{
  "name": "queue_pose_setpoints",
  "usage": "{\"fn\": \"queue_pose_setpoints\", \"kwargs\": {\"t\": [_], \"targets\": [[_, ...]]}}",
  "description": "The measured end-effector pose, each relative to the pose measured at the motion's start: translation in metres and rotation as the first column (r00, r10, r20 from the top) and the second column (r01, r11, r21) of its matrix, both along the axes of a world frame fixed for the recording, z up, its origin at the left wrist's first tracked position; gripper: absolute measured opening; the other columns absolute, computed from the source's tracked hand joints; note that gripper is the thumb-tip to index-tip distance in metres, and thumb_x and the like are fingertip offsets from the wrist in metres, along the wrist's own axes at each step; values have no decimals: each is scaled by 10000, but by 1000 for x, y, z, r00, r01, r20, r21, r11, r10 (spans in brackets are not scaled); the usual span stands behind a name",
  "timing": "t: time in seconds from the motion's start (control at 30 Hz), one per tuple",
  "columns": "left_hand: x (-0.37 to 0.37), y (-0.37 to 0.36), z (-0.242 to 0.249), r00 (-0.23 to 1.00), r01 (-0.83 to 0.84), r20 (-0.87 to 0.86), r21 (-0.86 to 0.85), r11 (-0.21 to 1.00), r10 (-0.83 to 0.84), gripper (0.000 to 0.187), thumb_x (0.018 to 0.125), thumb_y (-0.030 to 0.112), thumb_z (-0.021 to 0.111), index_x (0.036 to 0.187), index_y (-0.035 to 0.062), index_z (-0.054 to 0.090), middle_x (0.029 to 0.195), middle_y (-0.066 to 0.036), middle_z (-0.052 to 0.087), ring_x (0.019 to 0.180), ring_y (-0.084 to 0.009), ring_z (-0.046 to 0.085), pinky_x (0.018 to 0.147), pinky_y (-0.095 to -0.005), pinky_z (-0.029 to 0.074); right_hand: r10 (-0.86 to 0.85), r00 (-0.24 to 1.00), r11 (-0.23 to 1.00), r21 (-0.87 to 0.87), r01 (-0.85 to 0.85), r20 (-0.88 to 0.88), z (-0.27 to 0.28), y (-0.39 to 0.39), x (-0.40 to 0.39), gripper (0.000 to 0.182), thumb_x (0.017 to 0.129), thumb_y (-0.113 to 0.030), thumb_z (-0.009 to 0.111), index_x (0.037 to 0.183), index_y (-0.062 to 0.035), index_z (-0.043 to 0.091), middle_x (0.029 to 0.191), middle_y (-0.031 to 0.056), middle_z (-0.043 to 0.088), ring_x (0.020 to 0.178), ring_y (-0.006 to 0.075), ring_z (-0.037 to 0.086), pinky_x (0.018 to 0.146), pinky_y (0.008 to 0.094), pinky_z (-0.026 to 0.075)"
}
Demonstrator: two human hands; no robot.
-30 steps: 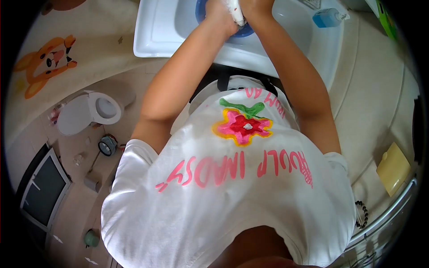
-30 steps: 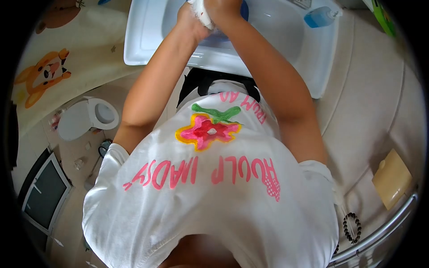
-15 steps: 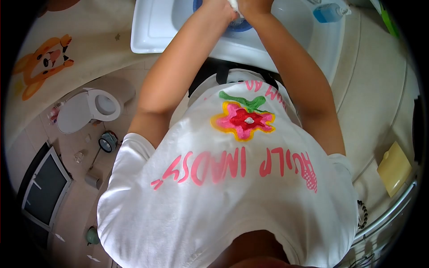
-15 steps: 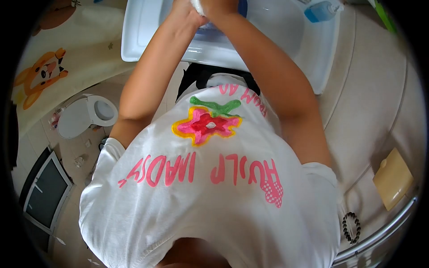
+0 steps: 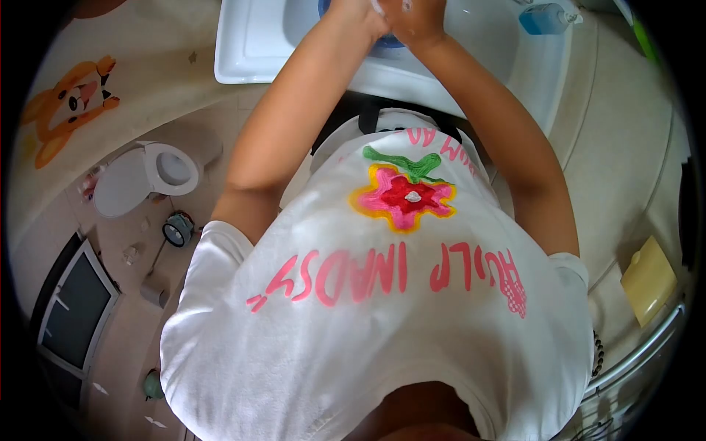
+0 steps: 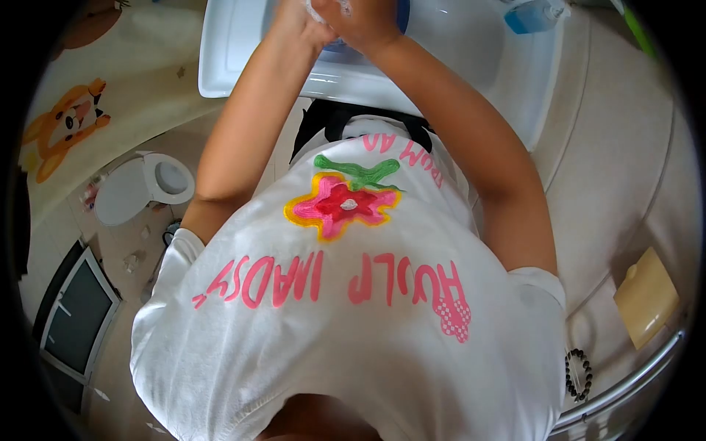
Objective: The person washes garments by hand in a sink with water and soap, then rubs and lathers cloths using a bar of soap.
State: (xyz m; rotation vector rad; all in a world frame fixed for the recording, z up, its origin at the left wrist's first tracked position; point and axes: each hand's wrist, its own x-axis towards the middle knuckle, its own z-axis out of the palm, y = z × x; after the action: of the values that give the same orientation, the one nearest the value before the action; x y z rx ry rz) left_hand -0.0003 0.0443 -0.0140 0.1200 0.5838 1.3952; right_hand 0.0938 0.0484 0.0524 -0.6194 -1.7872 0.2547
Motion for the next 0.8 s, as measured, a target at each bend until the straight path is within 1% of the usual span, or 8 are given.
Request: {"fn": "queue_pose_setpoints", "kwargs": {"t": [0.03, 0.13, 0.23, 0.33, 0.37, 0.47, 0.63, 0.8], "targets": [[-4, 6, -12, 971, 116, 193, 139, 984, -141, 254, 984, 292, 443, 996, 97, 605, 796, -57, 618, 709, -197, 628, 557, -322, 525, 37, 999, 999, 8, -37, -25, 1, 2, -1, 307, 894, -261, 589, 1016, 18, 637, 983, 192, 669, 929, 420, 627, 819, 421, 495], [6, -3, 27, 989, -141, -70, -189, 972, 130, 298, 997, 300, 417, 996, 67, 603, 756, -60, 611, 694, -193, 626, 534, -327, 515, -143, 987, 950, -270, 157, 71, -1, 2, -7, 278, 883, -242, 595, 885, 29, 657, 860, 207, 665, 780, 428, 625, 709, 437, 496], [22, -16, 71, 932, -251, -314, -205, 946, 179, 353, 1000, 357, 441, 1015, 40, 596, 752, -55, 611, 681, -196, 612, 536, -341, 514, -442, 897, 618, -733, 283, -26, -2, 28, -14, 283, 896, -235, 581, 844, 34, 651, 767, 239, 634, 678, 427, 593, 652, 459, 469], [7, -11, 43, 634, 66, -765, 196, 978, 110, 422, 991, 427, 465, 1064, 30, 587, 866, -69, 635, 706, -203, 611, 593, -334, 523, -430, 885, 540, -837, 95, -177, -3, 44, -9, 345, 928, -273, 550, 864, 55, 634, 748, 251, 618, 684, 415, 583, 660, 452, 453], [37, -26, 59, 630, -246, -751, 50, 968, 199, 438, 984, 466, 474, 1108, 61, 585, 993, -74, 635, 773, -204, 617, 673, -332, 527, -390, 913, 591, -793, 144, -125, 10, 35, -6, 351, 933, -280, 543, 872, 53, 632, 776, 250, 624, 712, 413, 589, 675, 448, 452], [24, -17, 66, 975, -176, -126, 73, 982, 184, 401, 994, 437, 464, 1123, 78, 587, 1036, -68, 631, 828, -207, 623, 723, -333, 522, -168, 986, 923, -352, 155, -7, -1, 5, -6, 242, 888, -242, 587, 927, -14, 661, 974, 220, 640, 921, 434, 592, 860, 434, 465], [1, -10, 8, 965, 71, 242, 135, 988, -103, 375, 1000, 408, 455, 1128, 82, 588, 1044, -67, 636, 878, -220, 624, 761, -342, 520, -8, 997, 981, 195, -8, 82, 13, -9, 8, 168, 746, -96, 698, 904, -45, 673, 975, 174, 653, 927, 377, 626, 859, 467, 507], [8, -7, 5, 981, -12, 192, -8, 1000, 13, 350, 1005, 379, 446, 1133, 87, 590, 1052, -66, 641, 928, -233, 626, 799, -351, 517, -148, 986, 981, -117, 157, 81, 16, -6, -4, 91, 759, -83, 709, 780, -21, 645, 786, 160, 650, 686, 323, 619, 618, 420, 492]]}}
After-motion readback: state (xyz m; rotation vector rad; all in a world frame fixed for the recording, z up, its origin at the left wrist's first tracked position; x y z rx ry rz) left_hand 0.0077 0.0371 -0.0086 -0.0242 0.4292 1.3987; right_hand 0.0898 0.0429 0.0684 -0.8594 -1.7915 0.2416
